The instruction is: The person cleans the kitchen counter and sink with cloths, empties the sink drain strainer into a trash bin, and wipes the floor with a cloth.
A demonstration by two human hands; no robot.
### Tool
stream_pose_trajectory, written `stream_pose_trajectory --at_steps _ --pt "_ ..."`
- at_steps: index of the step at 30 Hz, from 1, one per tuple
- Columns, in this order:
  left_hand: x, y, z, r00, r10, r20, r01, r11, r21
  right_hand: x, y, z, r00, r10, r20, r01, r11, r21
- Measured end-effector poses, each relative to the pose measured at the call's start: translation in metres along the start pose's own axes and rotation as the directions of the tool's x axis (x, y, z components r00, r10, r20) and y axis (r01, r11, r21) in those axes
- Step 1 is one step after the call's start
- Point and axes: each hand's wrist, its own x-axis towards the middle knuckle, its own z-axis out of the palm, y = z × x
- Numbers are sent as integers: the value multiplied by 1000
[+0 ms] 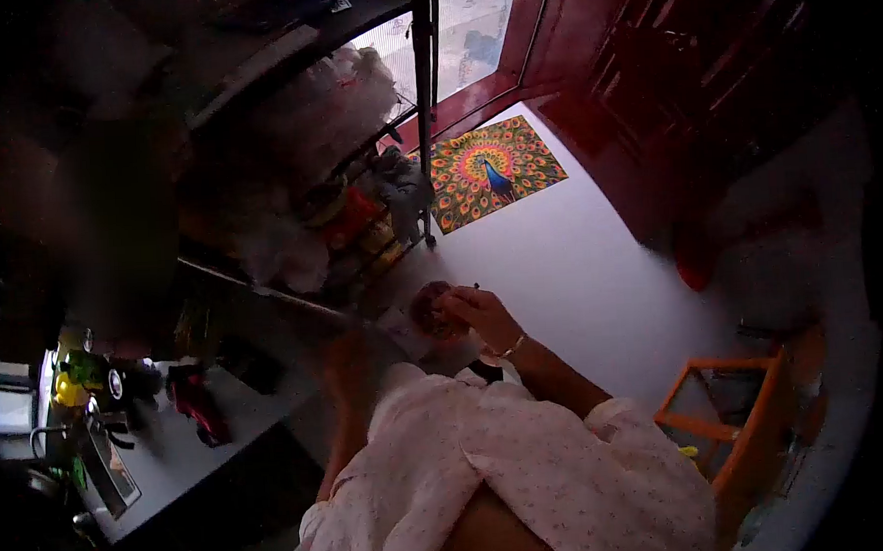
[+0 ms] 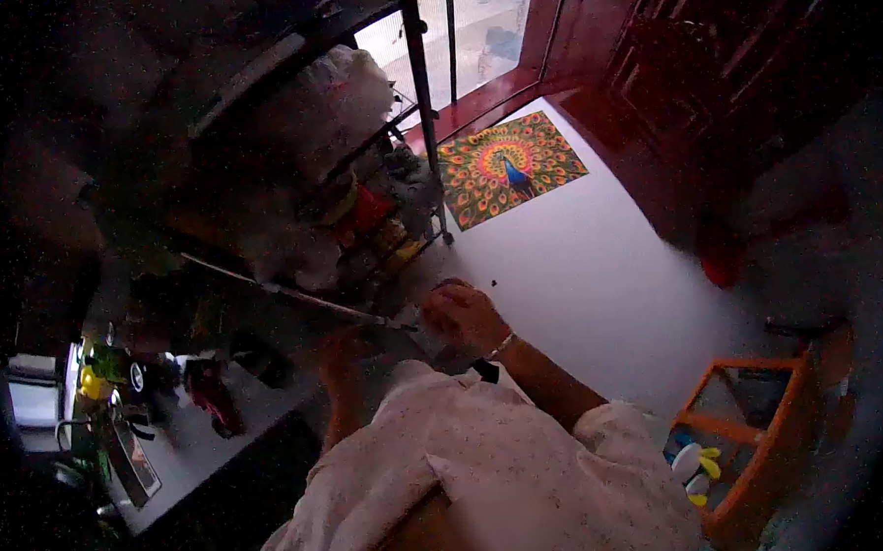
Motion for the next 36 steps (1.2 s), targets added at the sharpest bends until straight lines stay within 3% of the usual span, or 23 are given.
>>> stream_pose_trajectory --at_steps 3,5,8,12,14,15,17,18,20,22,23,24,25,26,27,29,30,32,34,36 --pt "-1 94 67 971 -102 215 139 976 -168 -22 -13 -60 902 428 -54 -402 879 255" --pt "1 139 89 919 -147 365 255 929 -269 -27 -10 -86 900 433 -49 -414 885 213" --pt "9 168 94 847 -286 449 406 893 -196 -33 -5 -107 884 463 -55 -444 872 205" --pt "4 140 103 911 -242 333 329 914 -239 -29 8 -110 877 477 -59 -444 852 278" --pt "15 143 97 856 -366 366 451 873 -183 -28 15 -104 883 467 -42 -443 861 249" --pt "21 131 96 878 -331 346 412 891 -192 -17 14 -100 894 447 -31 -431 877 214" --pt "20 93 104 908 -178 380 181 983 28 0 7 -92 929 365 -62 -343 912 227" --pt "29 93 102 926 -144 348 148 989 16 14 5 -94 927 373 -37 -352 900 256" --pt "30 98 97 938 -179 298 218 970 -106 48 -8 -104 962 270 -43 -253 939 233" --pt "26 60 108 942 -215 258 240 968 -72 83 -47 -112 981 172 -92 -154 971 181" --pt "32 55 108 942 -235 239 254 966 -52 109 -51 -122 990 83 -116 -48 960 277" --pt "37 50 109 942 -255 219 268 963 -33 132 -70 -131 988 -28 -149 56 981 186" --pt "42 62 105 912 -353 209 380 918 -111 161 -80 -141 973 3 -230 36 986 164" --pt "49 67 106 870 -447 208 484 854 -192 184 -99 -152 967 -171 -190 206 961 187" --pt "51 56 115 875 -446 190 479 854 -202 210 -112 -165 917 -354 -184 380 914 138" --pt "62 36 136 943 -324 74 333 919 -210 259 -163 -181 896 -396 -201 430 886 173" --pt "73 35 147 959 -284 27 283 936 -209 291 -177 -193 881 -437 -184 467 866 177" --pt "95 58 165 874 -486 -2 448 806 -388 351 -217 -212 814 -576 -82 580 814 36" --pt "108 7 212 880 -469 -76 407 827 -388 398 -265 -210 782 -623 -16 623 782 12" --pt "112 -28 270 862 -487 -140 403 827 -392 445 -304 -208 725 -672 155 685 727 -50"
